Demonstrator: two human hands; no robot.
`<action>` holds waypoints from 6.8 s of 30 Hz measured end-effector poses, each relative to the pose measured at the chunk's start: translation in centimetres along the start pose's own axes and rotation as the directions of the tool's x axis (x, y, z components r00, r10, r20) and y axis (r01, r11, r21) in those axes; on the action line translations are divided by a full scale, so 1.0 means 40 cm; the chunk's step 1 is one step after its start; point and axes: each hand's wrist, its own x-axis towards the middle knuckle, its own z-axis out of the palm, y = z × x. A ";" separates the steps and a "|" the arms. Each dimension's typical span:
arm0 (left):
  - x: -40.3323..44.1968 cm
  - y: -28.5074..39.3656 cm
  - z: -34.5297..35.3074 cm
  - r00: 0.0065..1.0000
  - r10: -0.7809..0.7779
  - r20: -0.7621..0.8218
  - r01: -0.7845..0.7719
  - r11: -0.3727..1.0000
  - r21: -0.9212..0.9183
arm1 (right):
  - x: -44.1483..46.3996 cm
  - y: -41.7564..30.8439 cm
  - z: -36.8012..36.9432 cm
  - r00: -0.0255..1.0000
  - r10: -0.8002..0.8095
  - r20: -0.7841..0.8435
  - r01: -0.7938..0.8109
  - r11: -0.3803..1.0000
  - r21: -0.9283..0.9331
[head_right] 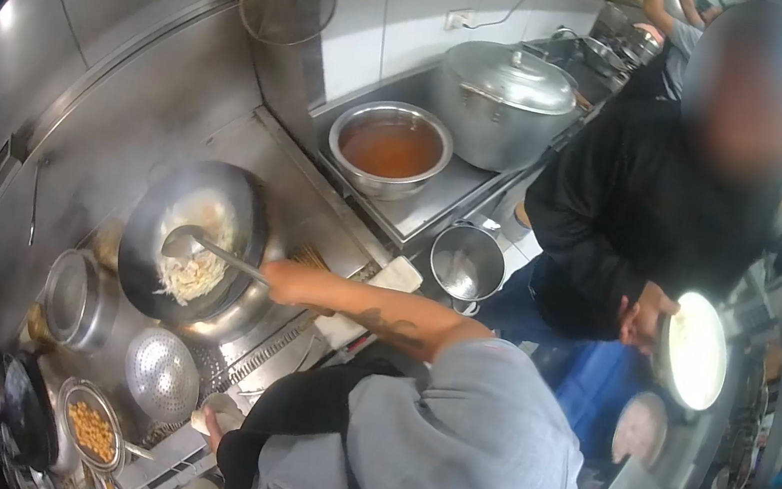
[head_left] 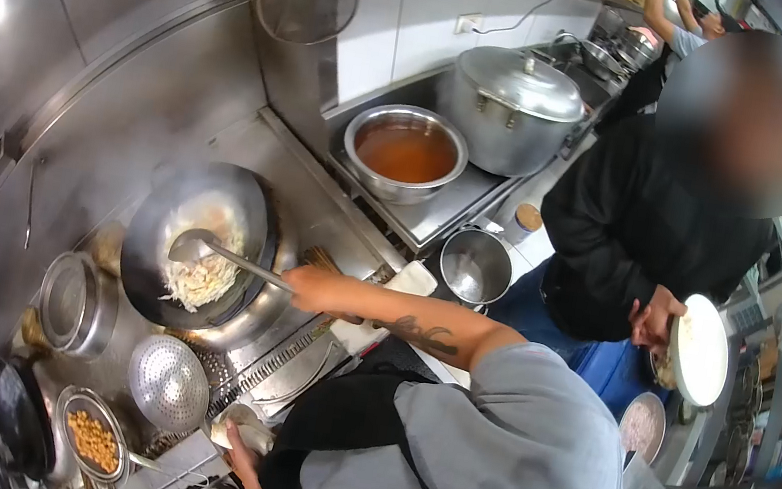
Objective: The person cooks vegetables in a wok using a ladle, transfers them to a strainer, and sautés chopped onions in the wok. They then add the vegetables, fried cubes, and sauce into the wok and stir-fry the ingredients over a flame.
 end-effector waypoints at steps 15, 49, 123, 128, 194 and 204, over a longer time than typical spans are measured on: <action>-0.242 0.181 0.150 0.988 0.141 0.068 -0.146 0.986 0.075 | 0.073 -0.010 -0.098 0.969 0.205 -0.141 -0.163 0.950 0.265; -0.194 0.131 0.111 0.973 0.117 0.199 -0.150 0.976 0.158 | -0.377 -0.161 -0.370 0.972 0.145 0.182 -0.110 0.976 -0.187; -0.211 0.127 0.112 0.966 0.187 0.180 -0.216 0.964 0.157 | -0.024 -0.083 -0.033 0.971 -0.229 -0.070 0.232 0.972 0.036; -0.200 0.103 0.097 0.968 0.135 0.211 -0.165 0.978 0.130 | -0.021 -0.032 -0.035 0.999 -0.046 0.001 0.046 0.997 -0.069; -0.159 0.074 0.151 0.888 0.354 0.293 -0.440 0.838 0.322 | -0.039 0.134 0.019 0.890 -0.010 -0.456 -0.045 0.993 -0.110; -0.168 0.069 0.128 0.908 0.347 0.235 -0.409 0.855 0.320 | 0.051 -0.025 -0.025 0.951 0.276 0.137 -0.284 0.613 0.737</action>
